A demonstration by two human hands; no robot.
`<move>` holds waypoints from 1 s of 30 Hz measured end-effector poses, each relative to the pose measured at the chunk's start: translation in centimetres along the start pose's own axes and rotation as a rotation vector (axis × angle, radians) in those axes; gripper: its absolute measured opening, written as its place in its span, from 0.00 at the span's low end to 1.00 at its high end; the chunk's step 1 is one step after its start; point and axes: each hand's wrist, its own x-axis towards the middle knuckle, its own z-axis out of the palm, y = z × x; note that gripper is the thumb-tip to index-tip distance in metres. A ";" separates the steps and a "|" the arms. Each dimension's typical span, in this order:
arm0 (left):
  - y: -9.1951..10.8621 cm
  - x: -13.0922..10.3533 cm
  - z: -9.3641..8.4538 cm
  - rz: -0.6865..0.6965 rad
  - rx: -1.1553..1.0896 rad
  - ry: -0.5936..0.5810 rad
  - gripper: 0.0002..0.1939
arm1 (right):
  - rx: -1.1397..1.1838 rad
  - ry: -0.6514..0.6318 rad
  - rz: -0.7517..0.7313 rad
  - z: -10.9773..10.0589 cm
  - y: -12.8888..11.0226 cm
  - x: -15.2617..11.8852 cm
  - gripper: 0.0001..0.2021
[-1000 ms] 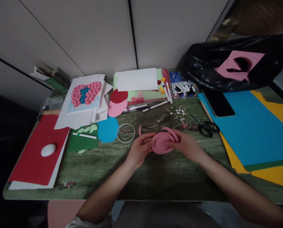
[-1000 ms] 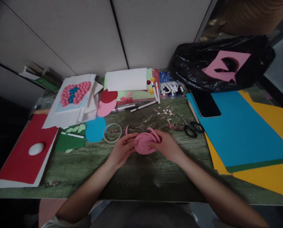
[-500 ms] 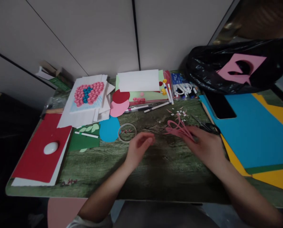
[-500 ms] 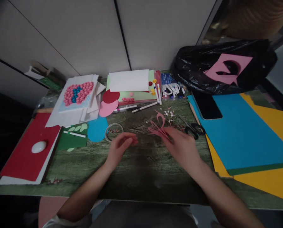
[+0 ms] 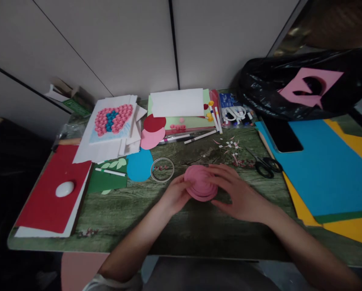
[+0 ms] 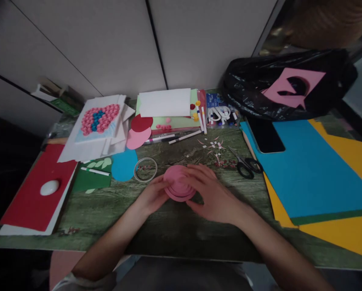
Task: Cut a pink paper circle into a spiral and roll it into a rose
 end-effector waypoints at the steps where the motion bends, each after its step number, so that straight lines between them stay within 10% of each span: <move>1: 0.1 -0.2 0.1 0.010 0.000 -0.027 0.15 | 0.152 0.029 0.101 -0.1 0.2 0.1 0.27; 4: 0.3 -0.8 0.4 0.010 0.014 -0.155 0.17 | 0.743 0.145 0.344 0.1 0.6 0.2 0.24; 8: 0.2 -0.9 0.4 -0.004 0.054 -0.211 0.16 | 1.218 -0.098 0.531 0.9 0.6 0.3 0.24; 19: -0.4 -0.4 0.5 0.098 0.172 -0.086 0.23 | 0.624 0.082 0.553 0.8 2.7 1.0 0.13; 30: 0.1 -0.4 -0.1 0.179 0.760 -0.163 0.14 | 0.288 0.100 0.407 0.3 1.0 0.8 0.09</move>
